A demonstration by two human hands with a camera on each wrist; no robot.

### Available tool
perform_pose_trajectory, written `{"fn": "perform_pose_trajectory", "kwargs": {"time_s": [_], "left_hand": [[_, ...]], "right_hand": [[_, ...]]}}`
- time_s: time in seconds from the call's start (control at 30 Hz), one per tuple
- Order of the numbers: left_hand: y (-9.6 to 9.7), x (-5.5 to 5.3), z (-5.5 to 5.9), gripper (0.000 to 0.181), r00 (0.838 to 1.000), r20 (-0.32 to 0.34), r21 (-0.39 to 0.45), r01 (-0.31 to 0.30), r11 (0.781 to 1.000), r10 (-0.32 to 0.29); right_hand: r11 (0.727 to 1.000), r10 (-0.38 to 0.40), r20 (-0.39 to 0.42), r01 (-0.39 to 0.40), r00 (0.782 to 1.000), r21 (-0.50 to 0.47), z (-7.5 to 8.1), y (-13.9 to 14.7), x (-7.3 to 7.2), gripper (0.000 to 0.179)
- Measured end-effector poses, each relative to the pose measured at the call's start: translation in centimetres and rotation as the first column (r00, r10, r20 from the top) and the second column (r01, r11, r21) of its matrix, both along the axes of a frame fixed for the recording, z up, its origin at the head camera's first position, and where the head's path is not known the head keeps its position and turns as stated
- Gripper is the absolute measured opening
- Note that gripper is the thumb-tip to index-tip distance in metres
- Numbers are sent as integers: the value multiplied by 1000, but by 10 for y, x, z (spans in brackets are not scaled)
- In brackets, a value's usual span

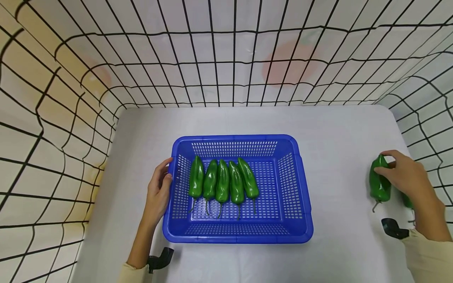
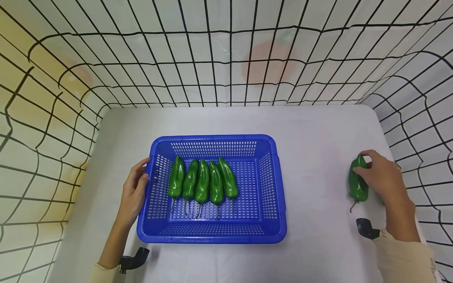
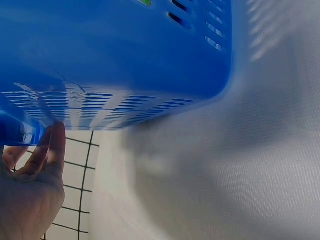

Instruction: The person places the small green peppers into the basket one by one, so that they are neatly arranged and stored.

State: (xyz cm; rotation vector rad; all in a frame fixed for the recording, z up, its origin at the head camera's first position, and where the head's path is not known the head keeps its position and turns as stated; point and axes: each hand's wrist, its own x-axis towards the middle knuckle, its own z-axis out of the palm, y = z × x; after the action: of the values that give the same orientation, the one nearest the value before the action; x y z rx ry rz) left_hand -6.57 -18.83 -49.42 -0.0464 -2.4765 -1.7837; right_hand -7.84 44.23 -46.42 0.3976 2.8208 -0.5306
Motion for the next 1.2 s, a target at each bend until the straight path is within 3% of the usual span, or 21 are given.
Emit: {"fn": "perform_pose_trajectory", "kwargs": {"time_s": [0.2, 0.57, 0.83, 1.2], "left_hand": [[-1, 0, -1, 44, 1000, 3, -1, 1, 1000, -1], [0, -1, 0, 44, 1000, 9, -1, 0, 1000, 0], [0, -1, -1, 44, 1000, 7, -4, -1, 1000, 2], [-1, -1, -2, 44, 1000, 9, -4, 5, 1000, -5]], "right_hand": [[999, 29, -24, -30, 999, -19, 10, -15, -7, 62], [990, 119, -125, -127, 985, -63, 42, -61, -18, 56], [979, 147, -189, -169, 971, -110, 52, -97, -25, 56], [966, 179, -212, -213, 961, -149, 66, -146, -32, 58]]}}
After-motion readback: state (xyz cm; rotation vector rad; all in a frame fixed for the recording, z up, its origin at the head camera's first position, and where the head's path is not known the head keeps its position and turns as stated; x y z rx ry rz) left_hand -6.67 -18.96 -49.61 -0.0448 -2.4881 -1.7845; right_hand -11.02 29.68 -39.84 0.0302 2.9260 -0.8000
